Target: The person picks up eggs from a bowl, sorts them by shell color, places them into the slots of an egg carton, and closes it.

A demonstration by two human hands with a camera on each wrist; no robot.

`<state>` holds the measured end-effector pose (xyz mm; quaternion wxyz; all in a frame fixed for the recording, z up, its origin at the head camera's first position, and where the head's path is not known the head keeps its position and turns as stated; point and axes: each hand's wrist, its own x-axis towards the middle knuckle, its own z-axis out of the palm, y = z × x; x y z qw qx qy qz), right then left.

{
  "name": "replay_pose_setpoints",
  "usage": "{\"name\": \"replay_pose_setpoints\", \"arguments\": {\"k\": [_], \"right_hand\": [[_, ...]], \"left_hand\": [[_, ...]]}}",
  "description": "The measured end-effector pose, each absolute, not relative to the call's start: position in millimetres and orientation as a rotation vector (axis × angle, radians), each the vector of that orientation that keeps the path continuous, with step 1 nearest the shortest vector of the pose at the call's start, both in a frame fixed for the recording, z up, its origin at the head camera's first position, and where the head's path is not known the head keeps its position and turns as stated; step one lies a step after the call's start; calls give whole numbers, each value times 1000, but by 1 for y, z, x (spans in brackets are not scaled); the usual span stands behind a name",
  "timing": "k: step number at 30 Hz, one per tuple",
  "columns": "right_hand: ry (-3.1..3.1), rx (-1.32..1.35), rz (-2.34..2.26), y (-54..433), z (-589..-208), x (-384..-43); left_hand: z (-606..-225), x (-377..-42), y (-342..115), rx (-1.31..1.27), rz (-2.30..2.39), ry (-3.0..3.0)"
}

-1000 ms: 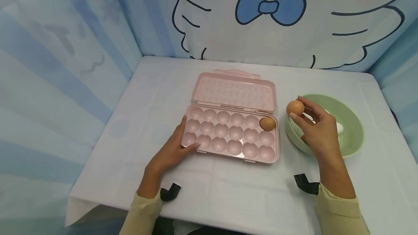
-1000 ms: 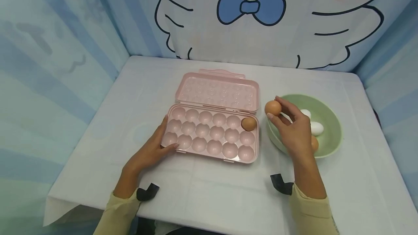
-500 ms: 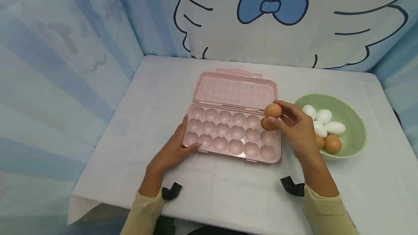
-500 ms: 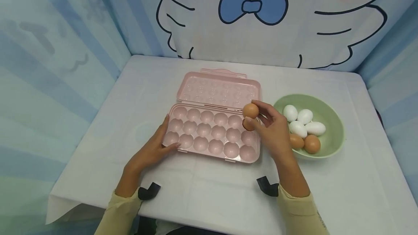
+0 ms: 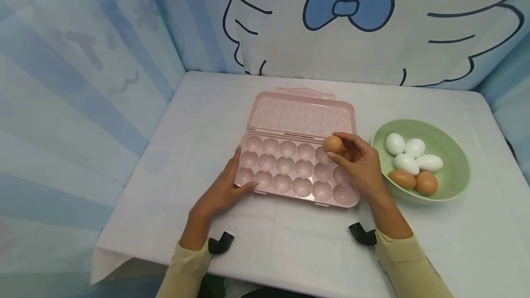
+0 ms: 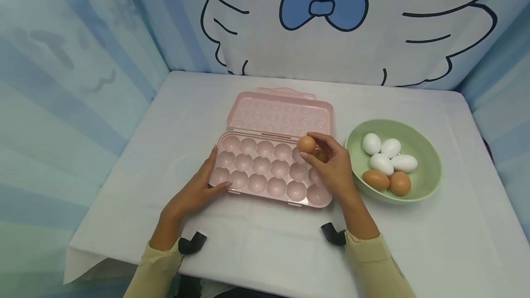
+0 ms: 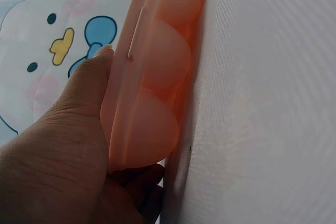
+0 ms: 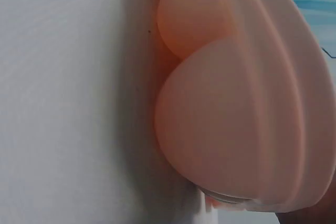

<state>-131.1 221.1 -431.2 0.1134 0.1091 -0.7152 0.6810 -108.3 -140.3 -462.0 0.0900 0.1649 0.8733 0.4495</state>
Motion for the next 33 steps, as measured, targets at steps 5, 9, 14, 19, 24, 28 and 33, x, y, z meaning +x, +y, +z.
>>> {"name": "replay_pose_setpoints", "arguments": {"k": [5, 9, 14, 19, 24, 28, 33], "right_hand": [[-2049, 306, 2020, 219, -437, -133], [-2058, 283, 1992, 219, -439, -134], [-2206, 205, 1864, 220, -439, -133], [-2408, 169, 1708, 220, -440, -134], [-2470, 147, 1623, 221, -443, -135], [-2479, 134, 1613, 221, -443, -135], [-2498, 133, 1575, 222, -441, -134]], "left_hand": [[-463, -109, -140, 499, 1351, 2594], [-463, -109, -139, 503, 1356, 2587], [-463, -109, -139, 513, 1353, 2592], [-462, -109, -139, 509, 1350, 2594], [-463, -109, -139, 503, 1346, 2587], [-463, -109, -139, 505, 1346, 2586], [-463, -110, -139, 508, 1344, 2590]]}}
